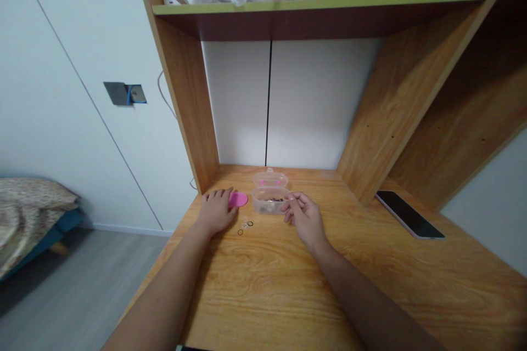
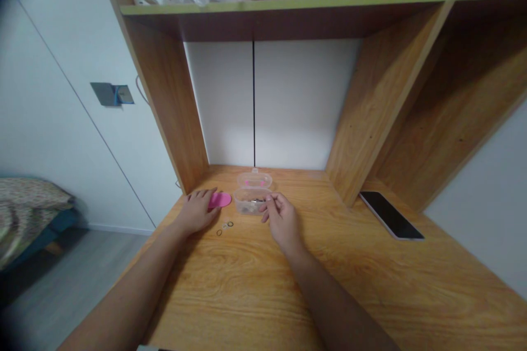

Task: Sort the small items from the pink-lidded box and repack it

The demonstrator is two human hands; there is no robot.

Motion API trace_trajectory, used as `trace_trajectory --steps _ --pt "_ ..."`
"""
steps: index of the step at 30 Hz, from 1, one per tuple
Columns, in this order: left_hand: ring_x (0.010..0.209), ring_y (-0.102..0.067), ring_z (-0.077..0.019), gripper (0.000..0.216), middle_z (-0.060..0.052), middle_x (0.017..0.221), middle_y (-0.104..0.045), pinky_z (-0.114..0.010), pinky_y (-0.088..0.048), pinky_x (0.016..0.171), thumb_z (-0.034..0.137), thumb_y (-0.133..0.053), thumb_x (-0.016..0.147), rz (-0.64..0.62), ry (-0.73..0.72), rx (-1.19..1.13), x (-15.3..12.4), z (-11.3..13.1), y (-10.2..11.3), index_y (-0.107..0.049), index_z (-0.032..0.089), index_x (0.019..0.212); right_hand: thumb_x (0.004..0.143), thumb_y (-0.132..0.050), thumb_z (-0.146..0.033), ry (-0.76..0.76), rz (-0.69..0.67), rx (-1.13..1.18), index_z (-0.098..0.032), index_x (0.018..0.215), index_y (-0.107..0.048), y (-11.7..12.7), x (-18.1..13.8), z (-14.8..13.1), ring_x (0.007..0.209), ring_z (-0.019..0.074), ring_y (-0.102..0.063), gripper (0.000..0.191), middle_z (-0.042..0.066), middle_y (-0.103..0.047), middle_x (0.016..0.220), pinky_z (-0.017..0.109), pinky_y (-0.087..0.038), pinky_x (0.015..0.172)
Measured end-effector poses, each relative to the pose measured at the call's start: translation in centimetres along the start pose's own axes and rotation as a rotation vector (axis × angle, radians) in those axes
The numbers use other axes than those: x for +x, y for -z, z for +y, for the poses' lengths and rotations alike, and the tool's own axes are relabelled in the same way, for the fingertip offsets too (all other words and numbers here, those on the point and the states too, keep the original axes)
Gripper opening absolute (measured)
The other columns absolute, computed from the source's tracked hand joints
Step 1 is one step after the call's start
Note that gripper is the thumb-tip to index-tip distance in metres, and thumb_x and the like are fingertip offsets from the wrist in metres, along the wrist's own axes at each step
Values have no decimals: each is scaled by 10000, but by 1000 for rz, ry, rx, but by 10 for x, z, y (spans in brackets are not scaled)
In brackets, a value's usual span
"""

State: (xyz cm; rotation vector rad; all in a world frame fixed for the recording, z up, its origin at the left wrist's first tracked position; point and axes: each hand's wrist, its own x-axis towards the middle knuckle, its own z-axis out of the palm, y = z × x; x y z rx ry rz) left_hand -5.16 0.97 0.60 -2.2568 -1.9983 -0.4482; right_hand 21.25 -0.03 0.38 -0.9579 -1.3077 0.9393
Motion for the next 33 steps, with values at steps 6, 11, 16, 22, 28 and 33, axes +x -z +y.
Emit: trace_trajectory --steps 6,11,16,22,28,33 --pt "1197 -549 -359 595 -185 1292 -617 -486 -373 1013 464 -555 891 79 50 -13 2 3 5 -494 152 1395 896 -585 -594 3 7 -16 -206 906 -610 0 -1 -2 469 118 -557 390 1 -672 695 220 -363 424" --pt "1222 -554 -328 652 -173 1322 -577 -463 -427 1032 423 -605 881 359 45 -239 5 5 15 -402 151 1437 930 -558 -544 60 -19 -72 -214 887 -612 -1 -5 -8 489 125 -560 337 -2 -668 695 236 -424 477" --pt "1285 -527 -294 697 -154 1388 -537 -458 -435 1085 416 -643 889 531 -158 -508 3 16 22 -334 186 1471 901 -630 -441 189 1 -286 -231 909 -659 -3 -10 -18 661 188 -637 212 34 -701 798 306 -527 625" --pt "1233 -577 -285 673 -138 1354 -591 -455 -473 1060 446 -715 851 424 -413 -513 -6 40 20 -420 220 1413 824 -745 -302 534 -49 -540 -288 1270 -644 0 -9 -28 1228 291 -557 458 93 -625 1284 456 -458 1058" --pt "1310 -530 -278 649 -142 1392 -567 -441 -447 1116 408 -719 849 423 -523 -557 -10 51 23 -460 209 1410 890 -691 -296 593 -64 -658 -320 1103 -748 5 -7 -22 1190 291 -577 222 73 -632 1305 489 -449 1034" --pt "1327 -525 -247 322 -123 1444 -524 -442 -437 1138 301 -582 943 416 -426 -572 -7 45 17 -606 214 1252 928 -635 -360 506 51 -623 -301 1093 -764 10 0 -16 1187 297 -583 218 94 -657 1284 498 -465 1015"
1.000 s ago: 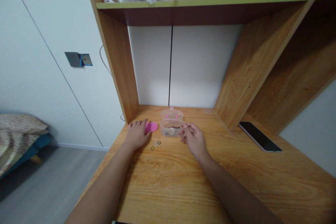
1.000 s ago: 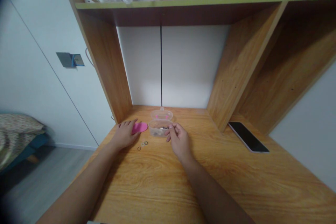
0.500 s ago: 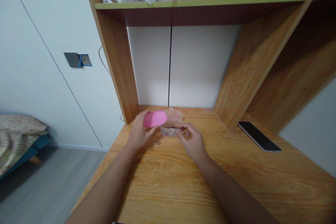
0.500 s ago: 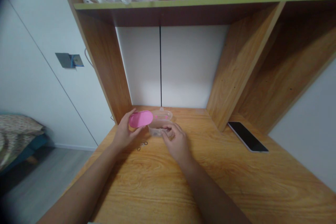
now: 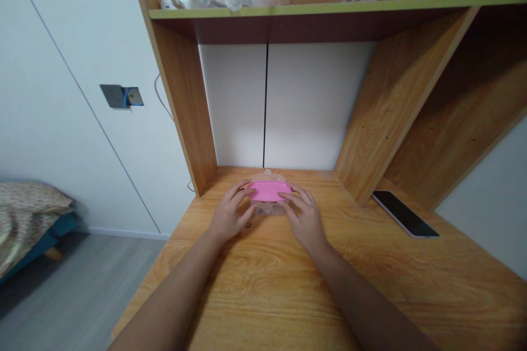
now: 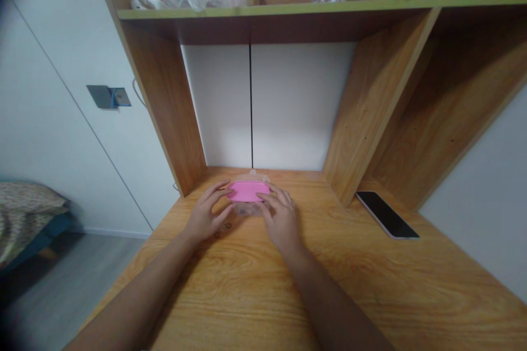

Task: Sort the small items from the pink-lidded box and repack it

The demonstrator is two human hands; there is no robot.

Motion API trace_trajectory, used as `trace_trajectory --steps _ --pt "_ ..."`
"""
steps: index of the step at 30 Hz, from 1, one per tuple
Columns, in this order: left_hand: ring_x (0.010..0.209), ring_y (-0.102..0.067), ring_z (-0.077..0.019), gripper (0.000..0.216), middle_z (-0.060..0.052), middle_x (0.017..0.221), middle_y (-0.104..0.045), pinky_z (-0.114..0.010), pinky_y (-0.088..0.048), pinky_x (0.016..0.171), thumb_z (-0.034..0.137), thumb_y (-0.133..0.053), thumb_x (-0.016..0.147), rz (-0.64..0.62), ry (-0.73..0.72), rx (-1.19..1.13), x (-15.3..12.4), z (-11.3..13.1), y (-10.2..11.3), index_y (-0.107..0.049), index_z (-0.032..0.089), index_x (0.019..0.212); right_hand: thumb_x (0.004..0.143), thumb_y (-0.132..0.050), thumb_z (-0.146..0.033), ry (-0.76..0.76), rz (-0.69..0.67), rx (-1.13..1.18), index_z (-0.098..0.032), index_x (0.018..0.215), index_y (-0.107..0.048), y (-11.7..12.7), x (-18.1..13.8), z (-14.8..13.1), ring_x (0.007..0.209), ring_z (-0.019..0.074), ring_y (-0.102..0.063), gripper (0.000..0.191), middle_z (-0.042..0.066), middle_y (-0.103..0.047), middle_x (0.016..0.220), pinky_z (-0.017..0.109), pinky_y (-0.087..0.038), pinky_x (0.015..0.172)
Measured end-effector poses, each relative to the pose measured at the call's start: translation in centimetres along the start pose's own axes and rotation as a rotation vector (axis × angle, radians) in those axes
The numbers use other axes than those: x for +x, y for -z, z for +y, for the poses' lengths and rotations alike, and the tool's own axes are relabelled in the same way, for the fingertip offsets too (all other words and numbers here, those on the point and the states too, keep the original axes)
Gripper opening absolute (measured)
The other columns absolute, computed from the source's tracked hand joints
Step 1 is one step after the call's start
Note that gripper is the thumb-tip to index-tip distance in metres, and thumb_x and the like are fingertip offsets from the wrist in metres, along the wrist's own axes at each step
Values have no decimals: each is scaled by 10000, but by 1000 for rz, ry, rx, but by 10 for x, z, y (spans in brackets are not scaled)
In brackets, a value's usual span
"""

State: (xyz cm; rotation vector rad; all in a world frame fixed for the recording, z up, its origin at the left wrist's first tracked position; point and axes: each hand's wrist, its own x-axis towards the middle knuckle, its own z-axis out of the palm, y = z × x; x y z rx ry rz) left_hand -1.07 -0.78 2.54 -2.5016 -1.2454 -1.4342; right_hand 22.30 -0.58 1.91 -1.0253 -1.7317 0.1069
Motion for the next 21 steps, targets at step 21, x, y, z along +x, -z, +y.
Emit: trace_trajectory --steps 21 --pt "1327 -535 -250 379 -112 1483 -519 -451 -435 1134 254 -557 948 -250 103 31 -6 -21 -13 -624 231 1320 935 -600 -380 -113 -164 -50 -296 1146 -756 -12 -2 37 1223 290 -590 276 88 -648 1345 528 -452 1069"
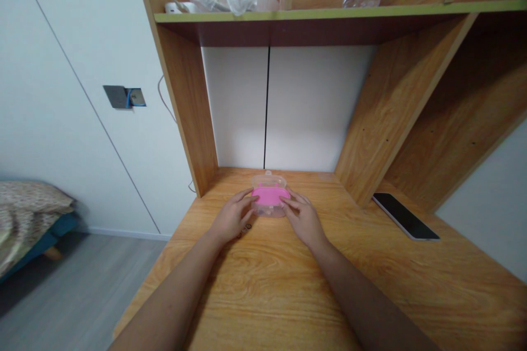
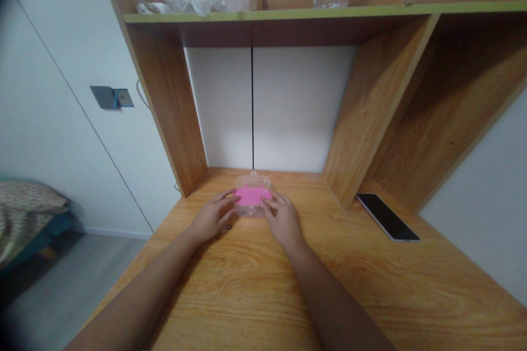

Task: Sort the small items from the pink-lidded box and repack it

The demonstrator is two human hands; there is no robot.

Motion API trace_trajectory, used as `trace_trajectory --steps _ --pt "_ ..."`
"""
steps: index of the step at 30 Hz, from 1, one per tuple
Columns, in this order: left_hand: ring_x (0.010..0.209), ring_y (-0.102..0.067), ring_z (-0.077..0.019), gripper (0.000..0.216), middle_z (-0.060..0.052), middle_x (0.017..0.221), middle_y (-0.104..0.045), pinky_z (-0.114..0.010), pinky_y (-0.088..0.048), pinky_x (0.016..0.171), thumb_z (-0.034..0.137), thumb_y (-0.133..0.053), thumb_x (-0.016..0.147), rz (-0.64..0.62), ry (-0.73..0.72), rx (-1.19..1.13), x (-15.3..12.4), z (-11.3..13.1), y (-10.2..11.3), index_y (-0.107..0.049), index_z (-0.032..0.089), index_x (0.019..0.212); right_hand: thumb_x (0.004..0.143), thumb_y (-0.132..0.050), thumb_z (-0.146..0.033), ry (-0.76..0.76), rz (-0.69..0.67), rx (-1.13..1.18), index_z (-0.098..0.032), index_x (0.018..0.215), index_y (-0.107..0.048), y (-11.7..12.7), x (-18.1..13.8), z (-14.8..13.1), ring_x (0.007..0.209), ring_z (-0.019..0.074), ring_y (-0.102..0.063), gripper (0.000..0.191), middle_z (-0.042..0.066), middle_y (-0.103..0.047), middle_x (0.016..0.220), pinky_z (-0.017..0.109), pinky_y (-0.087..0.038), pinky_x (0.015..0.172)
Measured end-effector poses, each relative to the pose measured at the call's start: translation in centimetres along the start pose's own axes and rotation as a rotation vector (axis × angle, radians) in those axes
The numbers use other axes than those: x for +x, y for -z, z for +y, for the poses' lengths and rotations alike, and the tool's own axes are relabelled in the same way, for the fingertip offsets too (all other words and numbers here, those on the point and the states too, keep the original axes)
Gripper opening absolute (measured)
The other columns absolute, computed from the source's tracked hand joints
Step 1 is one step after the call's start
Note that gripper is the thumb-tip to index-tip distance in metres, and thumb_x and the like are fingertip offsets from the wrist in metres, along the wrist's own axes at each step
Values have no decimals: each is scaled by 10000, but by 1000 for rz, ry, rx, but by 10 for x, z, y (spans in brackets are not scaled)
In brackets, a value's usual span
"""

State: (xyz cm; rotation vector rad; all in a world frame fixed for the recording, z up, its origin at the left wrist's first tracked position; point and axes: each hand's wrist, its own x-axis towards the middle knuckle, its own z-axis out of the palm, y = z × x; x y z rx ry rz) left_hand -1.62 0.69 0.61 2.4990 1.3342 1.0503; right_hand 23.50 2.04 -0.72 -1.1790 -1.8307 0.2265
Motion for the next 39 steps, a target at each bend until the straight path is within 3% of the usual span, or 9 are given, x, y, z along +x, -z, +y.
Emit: trace_trajectory --steps 4,9,25,31,39 --pt "1302 -555 -244 354 -100 1467 -544 -446 -446 1122 258 -559 947 2 3 8 1 0 1 -649 234 1288 908 -639 -366 -6 -11 15 -283 1147 -757 0 -1 -2 1243 292 -584 280 93 -634 1363 527 -444 1090" --pt "1296 -560 -245 370 -92 1433 -580 -439 -445 1121 289 -567 948 26 9 19 2 2 3 -630 232 1308 857 -706 -331 12 -33 58 -262 1273 -686 -1 -2 -3 1297 291 -547 422 105 -555 1447 512 -406 1138" --pt "1281 -564 -237 400 -113 1397 -590 -433 -444 1121 308 -567 959 56 31 -108 2 2 0 -588 218 1348 926 -615 -344 1 -18 189 -250 1181 -733 -2 -2 -4 1247 257 -570 297 110 -598 1350 452 -432 1113" --pt "1267 -572 -259 480 -127 1384 -599 -458 -438 1113 309 -631 925 54 59 -190 1 -4 -9 -537 205 1384 905 -640 -322 18 47 220 -268 1102 -762 0 -1 -8 1192 247 -599 238 88 -634 1282 433 -464 1071" --pt "1238 -588 -253 527 -109 1362 -612 -440 -460 1090 349 -640 920 71 51 -225 2 -5 -8 -504 235 1416 882 -653 -329 -42 240 332 -225 976 -775 5 0 -17 950 229 -684 186 86 -728 1016 394 -566 890"
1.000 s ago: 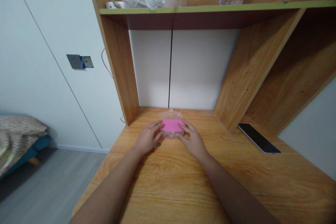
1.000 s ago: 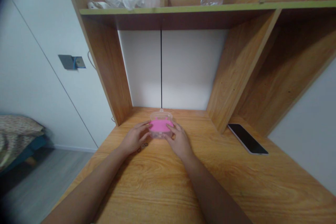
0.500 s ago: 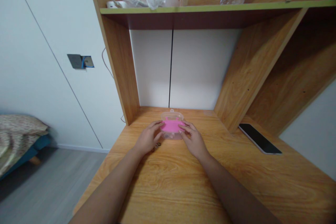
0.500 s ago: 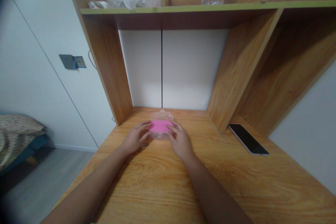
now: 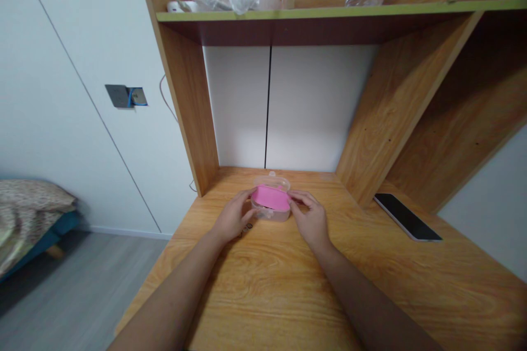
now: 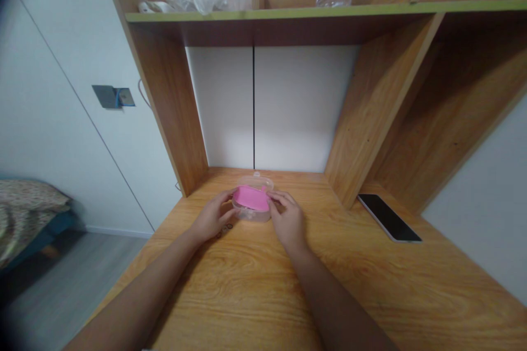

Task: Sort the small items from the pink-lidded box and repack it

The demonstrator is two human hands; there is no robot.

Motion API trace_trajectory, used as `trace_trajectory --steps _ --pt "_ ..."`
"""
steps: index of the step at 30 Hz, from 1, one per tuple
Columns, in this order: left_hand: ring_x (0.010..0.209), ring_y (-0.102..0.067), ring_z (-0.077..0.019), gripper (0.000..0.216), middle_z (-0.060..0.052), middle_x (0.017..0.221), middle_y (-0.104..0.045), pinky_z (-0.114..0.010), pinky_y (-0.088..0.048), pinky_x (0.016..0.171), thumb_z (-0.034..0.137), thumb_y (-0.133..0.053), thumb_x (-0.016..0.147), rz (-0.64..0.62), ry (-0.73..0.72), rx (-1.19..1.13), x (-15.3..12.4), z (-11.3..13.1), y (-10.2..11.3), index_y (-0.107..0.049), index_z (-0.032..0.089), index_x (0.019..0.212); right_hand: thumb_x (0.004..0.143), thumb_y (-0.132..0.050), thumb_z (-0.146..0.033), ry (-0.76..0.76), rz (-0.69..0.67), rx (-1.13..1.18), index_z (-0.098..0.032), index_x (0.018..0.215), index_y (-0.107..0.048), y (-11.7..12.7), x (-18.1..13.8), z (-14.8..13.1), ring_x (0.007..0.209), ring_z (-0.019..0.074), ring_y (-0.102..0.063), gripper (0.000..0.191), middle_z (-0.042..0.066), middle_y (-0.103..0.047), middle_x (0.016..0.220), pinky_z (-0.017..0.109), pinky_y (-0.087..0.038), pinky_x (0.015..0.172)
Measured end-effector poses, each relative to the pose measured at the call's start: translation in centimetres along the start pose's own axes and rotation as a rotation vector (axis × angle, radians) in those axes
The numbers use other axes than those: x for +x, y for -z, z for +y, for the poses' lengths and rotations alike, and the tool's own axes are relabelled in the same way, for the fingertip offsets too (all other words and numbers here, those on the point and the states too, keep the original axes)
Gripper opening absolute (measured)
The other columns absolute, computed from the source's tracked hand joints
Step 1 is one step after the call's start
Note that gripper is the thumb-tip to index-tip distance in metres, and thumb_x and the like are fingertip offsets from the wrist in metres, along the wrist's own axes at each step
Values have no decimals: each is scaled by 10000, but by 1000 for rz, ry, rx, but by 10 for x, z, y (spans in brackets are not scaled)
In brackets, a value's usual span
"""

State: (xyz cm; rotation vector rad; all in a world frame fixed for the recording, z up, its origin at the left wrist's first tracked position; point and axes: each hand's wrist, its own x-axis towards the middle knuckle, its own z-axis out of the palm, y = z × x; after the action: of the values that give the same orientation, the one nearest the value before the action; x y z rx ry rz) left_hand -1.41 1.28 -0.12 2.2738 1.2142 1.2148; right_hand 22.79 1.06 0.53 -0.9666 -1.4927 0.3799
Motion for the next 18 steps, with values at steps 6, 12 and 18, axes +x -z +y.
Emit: trace_trajectory --steps 6,12,18 --pt "1214 -602 -235 586 -105 1377 -602 -421 -480 1067 315 -651 914 -12 14 -44 0 3 0 -450 249 1460 806 -721 -408 -220 175 203 -169 953 -749 -1 3 4 849 214 -713 282 110 -734 1014 353 -604 783" --pt "1188 -611 -237 593 -115 1356 -615 -427 -485 1057 273 -658 900 -18 17 -13 -1 -1 -1 -459 233 1456 763 -734 -464 -352 133 140 -157 966 -742 1 3 10 727 224 -724 369 114 -776 875 325 -594 660" --pt "1231 -588 -242 491 -106 1362 -611 -442 -462 1091 252 -620 916 -27 -18 23 -1 -2 0 -531 232 1399 769 -711 -442 -342 103 7 -172 925 -753 -1 -2 9 627 209 -701 315 75 -766 743 288 -544 582"
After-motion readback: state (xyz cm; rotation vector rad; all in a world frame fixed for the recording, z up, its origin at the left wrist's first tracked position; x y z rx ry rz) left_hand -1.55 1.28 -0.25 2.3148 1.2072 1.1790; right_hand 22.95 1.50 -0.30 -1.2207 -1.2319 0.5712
